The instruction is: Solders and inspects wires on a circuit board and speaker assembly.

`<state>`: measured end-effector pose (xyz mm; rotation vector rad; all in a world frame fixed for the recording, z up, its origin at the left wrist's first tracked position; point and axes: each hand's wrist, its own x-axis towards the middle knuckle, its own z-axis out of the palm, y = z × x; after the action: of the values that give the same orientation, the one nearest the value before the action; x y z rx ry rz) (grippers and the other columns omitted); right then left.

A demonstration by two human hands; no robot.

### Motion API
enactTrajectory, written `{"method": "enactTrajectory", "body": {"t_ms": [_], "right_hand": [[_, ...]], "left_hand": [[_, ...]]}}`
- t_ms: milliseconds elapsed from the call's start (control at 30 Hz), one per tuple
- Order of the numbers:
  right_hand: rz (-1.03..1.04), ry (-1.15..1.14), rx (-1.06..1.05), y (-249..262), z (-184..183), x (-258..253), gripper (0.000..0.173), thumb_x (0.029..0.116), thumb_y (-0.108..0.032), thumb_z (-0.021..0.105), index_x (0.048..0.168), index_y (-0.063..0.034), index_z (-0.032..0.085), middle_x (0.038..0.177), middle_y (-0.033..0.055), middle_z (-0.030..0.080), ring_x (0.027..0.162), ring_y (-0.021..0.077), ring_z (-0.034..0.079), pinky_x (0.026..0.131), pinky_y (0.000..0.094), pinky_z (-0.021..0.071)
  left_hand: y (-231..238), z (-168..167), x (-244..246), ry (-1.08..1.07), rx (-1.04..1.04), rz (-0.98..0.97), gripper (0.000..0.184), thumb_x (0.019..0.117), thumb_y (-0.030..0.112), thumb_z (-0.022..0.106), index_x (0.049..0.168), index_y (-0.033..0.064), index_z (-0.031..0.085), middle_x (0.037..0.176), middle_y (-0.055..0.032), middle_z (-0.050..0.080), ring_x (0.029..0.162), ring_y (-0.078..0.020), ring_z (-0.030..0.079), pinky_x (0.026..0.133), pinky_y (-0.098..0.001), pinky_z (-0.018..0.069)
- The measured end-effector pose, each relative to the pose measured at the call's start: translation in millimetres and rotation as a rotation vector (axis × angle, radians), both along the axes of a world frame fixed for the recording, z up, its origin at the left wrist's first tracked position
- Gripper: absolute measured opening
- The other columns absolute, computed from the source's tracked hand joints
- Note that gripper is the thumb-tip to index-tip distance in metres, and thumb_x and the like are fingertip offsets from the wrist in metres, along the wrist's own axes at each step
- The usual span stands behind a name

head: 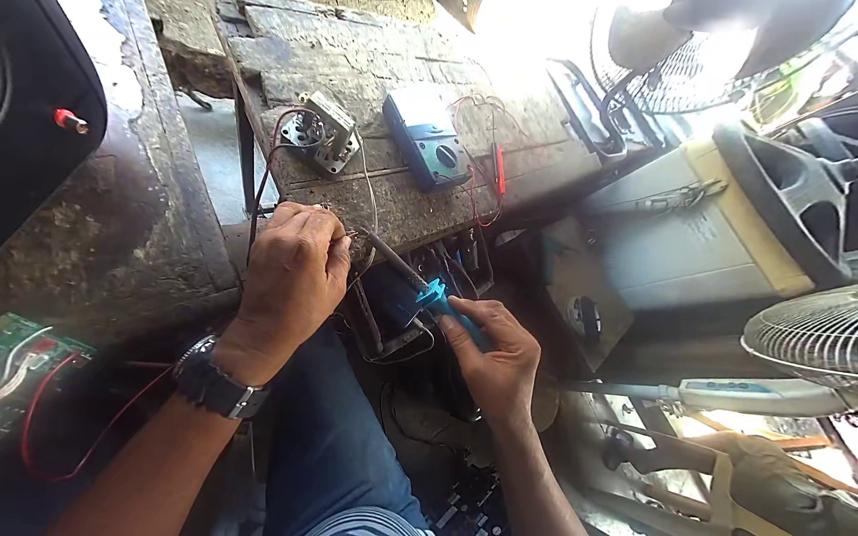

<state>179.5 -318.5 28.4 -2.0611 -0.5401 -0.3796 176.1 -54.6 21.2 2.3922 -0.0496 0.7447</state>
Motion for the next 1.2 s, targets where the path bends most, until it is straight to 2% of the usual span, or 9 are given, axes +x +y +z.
{"method": "enactTrajectory", "body": {"t_ms": [500, 967, 1200], "right_hand": [[0.008, -0.002, -0.028, 2.4, -0.3, 1.8, 0.021, 0.086, -0.008, 0.079, 0.107, -0.0044, 0.08, 0.098, 0.0051, 0.074, 0.087, 0.0121, 0.071, 0.075, 0.025, 0.062], [0.013, 0.001, -0.022, 4.3, -1.6, 3.5, 0.021, 0.0861, -0.007, 0.078, 0.107, -0.0046, 0.08, 0.098, 0.0052, 0.075, 0.085, 0.0119, 0.071, 0.072, 0.024, 0.0618], [0.047, -0.021, -0.01, 6.7, -3.1, 6.4, 0.02, 0.0863, -0.006, 0.077, 0.105, -0.0026, 0.08, 0.099, 0.0069, 0.075, 0.091, 0.0128, 0.071, 0.079, 0.0241, 0.0622]], "left_hand": [[-0.1, -0.6, -0.1, 0.005, 0.01, 0.007, 0.016, 0.0977, 0.014, 0.061, 0.096, 0.0013, 0.07, 0.109, -0.0156, 0.072, 0.118, -0.0345, 0.064, 0.102, -0.0485, 0.05], [0.2, -0.6, -0.6, 0.009, 0.002, 0.016, 0.016, 0.0981, 0.014, 0.059, 0.098, 0.0017, 0.07, 0.11, -0.0159, 0.071, 0.117, -0.0337, 0.064, 0.1, -0.0473, 0.0505], [1.9, -1.0, 4.5, -0.014, -0.011, 0.044, 0.015, 0.097, 0.014, 0.06, 0.094, 0.0036, 0.07, 0.108, -0.0118, 0.073, 0.118, -0.0291, 0.065, 0.104, -0.0452, 0.0509]]}}
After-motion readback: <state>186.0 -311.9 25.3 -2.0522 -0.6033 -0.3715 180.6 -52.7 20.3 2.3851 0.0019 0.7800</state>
